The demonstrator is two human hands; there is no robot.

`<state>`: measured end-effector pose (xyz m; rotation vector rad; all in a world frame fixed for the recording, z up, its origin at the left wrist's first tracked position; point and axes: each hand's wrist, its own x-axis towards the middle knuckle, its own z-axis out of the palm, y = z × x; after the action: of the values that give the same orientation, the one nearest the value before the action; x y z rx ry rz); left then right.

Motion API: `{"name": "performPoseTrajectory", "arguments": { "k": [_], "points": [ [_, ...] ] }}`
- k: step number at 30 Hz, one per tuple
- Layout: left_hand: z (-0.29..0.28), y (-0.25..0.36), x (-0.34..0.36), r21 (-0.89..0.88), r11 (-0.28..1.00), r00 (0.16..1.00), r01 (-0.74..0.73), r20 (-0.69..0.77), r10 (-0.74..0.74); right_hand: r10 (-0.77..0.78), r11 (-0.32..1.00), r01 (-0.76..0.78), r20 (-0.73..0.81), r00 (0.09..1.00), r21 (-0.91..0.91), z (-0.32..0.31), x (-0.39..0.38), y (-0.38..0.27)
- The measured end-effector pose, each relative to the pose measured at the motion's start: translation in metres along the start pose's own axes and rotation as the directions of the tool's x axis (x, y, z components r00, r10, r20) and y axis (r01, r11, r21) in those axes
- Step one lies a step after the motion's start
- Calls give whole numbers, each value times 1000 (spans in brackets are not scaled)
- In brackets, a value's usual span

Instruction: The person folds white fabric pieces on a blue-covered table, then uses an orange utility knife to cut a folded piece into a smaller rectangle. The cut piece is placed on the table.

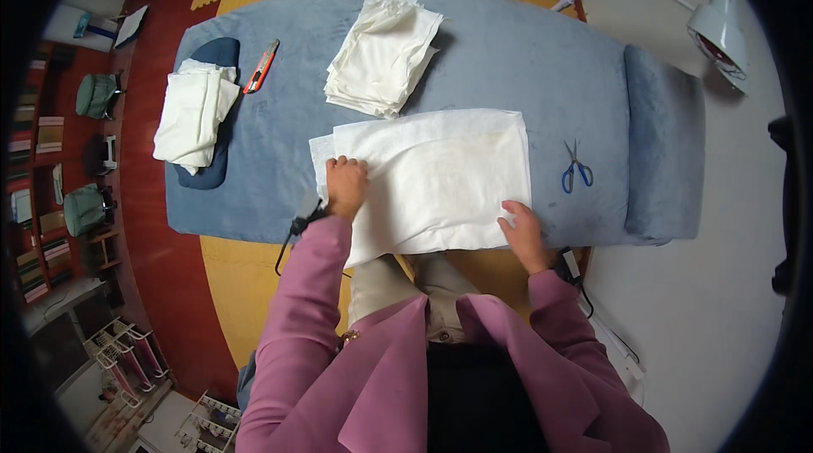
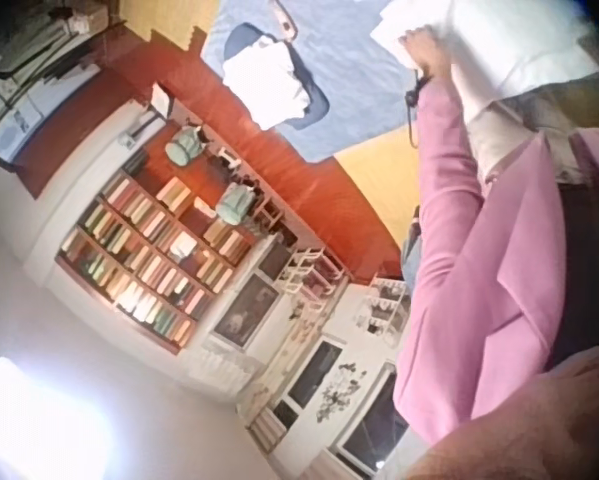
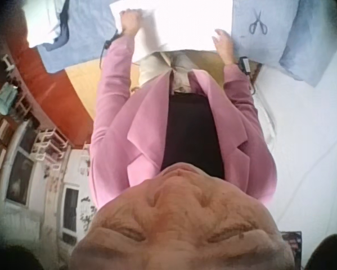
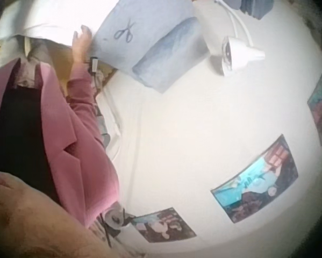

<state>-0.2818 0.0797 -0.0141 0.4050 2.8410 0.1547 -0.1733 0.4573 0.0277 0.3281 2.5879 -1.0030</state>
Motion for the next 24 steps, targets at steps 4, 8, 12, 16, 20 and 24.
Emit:
{"name": "performPoseTrajectory", "arguments": {
  "k": [4,8,12,16,20,24],
  "points": [
    [-40,47,-84,-120,930,924,-347,-213,318,-600,785,595,31,800,-175,2,-20,-97],
    [-99,90,-180,-317,808,865,-497,-105,491,-821,400,901,371,434,-170,14,-36,-134],
    [-144,82,-251,-425,845,945,-325,-117,305,-613,511,723,393,686,-465,-34,-62,-76],
    [-144,71,-308,-531,818,970,-221,-33,241,-551,575,623,311,774,-530,-87,-120,-8],
    [-117,55,-344,-627,774,983,-91,70,172,-333,653,427,269,904,-626,-83,-196,23],
    [-96,40,-374,-600,777,976,-188,-23,219,-255,777,272,111,961,-567,-65,-263,39]
  ]
}}
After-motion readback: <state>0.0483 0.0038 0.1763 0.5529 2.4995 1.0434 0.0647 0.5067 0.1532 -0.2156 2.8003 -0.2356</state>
